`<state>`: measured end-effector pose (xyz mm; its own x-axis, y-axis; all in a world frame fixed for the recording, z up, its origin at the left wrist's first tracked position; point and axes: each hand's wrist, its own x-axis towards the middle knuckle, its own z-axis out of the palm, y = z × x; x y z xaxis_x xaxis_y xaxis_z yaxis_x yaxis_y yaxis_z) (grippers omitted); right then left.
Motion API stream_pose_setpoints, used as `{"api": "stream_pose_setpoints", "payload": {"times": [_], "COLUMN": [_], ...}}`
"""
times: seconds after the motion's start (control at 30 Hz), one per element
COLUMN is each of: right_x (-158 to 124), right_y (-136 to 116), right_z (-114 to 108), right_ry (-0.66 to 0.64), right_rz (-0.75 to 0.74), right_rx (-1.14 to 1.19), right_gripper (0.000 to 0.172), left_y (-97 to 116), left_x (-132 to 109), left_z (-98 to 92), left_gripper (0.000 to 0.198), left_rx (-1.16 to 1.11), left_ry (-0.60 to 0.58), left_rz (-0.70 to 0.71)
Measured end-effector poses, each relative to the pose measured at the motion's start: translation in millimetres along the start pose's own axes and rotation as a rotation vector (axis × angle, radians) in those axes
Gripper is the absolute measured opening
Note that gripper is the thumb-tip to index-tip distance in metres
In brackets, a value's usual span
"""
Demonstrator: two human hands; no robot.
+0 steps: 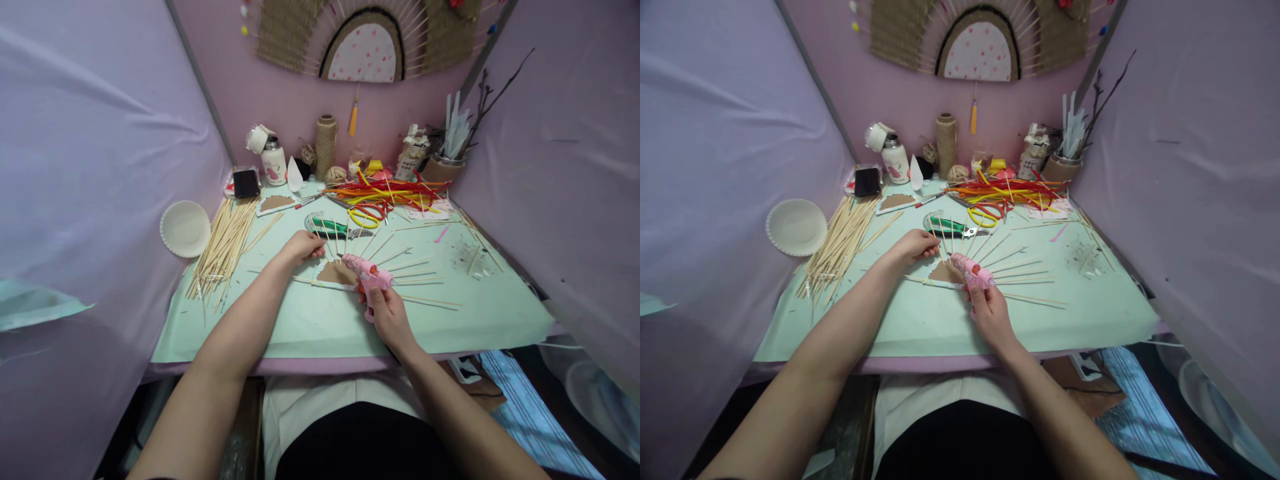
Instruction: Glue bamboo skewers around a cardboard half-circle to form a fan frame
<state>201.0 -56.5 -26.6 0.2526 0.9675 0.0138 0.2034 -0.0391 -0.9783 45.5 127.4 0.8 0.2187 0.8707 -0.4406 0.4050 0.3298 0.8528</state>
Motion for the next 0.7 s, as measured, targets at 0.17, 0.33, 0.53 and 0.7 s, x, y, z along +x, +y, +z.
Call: {"api": "stream_pose_setpoints", "payload": {"times": [0.17,0.33,0.53,0.7], "right_x": [0,-1,1,3], "right_y": [-1,-3,3,9], "right_z": [0,0,2,3], "right_ry": [0.000,0.003,0.010,0.022], "right_rz": [0.000,0.009,-0.020,-0.052], "right_rx": [-0.004,0.010,0.043,0.065], "right_gripper": [0.053,0.053,0.055,0.055], "left_y": [0,-1,-4,-5], "left_x": [0,1,5,6], "left_z": [0.2,0.4,0.6,0.7], "left_gripper": [0.027,0.026,0.026,0.026], "left_rx": [-0.007,0.002,0.027,0.055], "left_ry": [-0.003,-0.005,-0.004,-0.003], "left_rz": [-0.008,-0.005,0.026,0.038]}}
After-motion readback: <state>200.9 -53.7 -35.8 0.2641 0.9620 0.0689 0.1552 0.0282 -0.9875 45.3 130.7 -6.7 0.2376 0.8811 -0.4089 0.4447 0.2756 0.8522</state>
